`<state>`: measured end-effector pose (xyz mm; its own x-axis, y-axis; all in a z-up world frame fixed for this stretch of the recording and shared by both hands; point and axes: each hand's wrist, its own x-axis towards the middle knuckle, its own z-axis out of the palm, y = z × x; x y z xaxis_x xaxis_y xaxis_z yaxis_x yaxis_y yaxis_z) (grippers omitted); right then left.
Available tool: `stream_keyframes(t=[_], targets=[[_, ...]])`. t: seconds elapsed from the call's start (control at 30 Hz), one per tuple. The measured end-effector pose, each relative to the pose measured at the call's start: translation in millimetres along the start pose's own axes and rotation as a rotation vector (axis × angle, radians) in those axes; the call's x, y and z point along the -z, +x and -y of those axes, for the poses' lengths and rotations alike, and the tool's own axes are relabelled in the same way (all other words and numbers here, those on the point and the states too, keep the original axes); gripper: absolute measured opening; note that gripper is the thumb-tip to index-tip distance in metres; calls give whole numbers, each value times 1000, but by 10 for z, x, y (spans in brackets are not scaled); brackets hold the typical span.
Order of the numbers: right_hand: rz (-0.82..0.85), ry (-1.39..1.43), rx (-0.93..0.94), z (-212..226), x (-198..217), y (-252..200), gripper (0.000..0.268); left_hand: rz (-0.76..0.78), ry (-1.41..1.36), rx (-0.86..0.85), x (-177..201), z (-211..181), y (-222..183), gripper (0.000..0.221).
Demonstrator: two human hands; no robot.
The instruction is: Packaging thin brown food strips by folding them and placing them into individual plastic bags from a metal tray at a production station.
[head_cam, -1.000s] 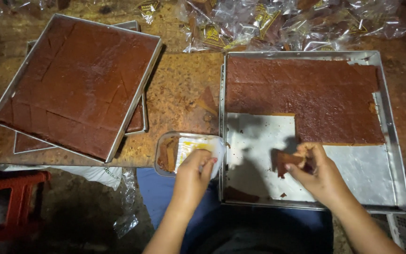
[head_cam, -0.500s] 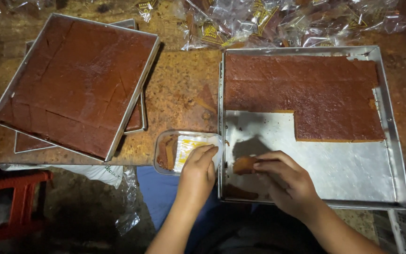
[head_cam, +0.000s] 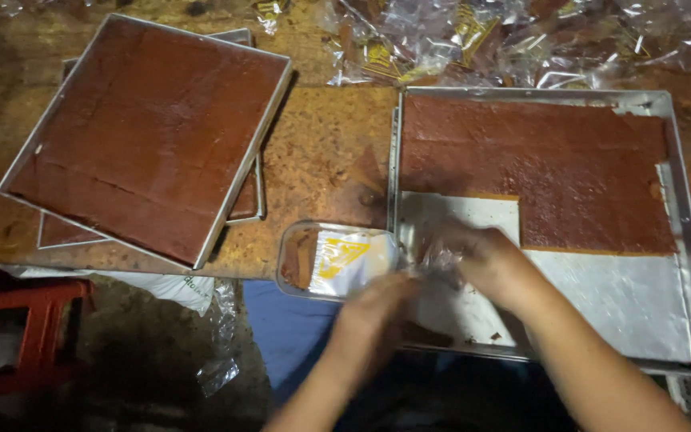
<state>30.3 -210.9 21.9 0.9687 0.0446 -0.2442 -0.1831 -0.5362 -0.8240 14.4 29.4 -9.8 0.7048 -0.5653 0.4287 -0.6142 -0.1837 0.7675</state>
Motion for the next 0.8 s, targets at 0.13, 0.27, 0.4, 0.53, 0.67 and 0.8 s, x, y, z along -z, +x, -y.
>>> stream_keyframes(t=[0.13,0.27,0.4,0.53,0.67,0.8], targets=[[-432,-151,446,513,-39,621,42,16,110,381,161,240,76,34],[-352,-796,766,-391,-776,1950,30,181,160,483,246,44,127,8],[-178,-925,526,-229,-884,2255,26,-62,126,330,212,236,-15,14],[-20,-68,147,659,-233,1478,68,-131,28,211,312,284,-35,9],[-142,782,76,6,108,1457,21,-219,-41,248,203,498,-78,8],[-116,818,-37,147,403,805,33,-271,20,199,-24,875,-196,18]])
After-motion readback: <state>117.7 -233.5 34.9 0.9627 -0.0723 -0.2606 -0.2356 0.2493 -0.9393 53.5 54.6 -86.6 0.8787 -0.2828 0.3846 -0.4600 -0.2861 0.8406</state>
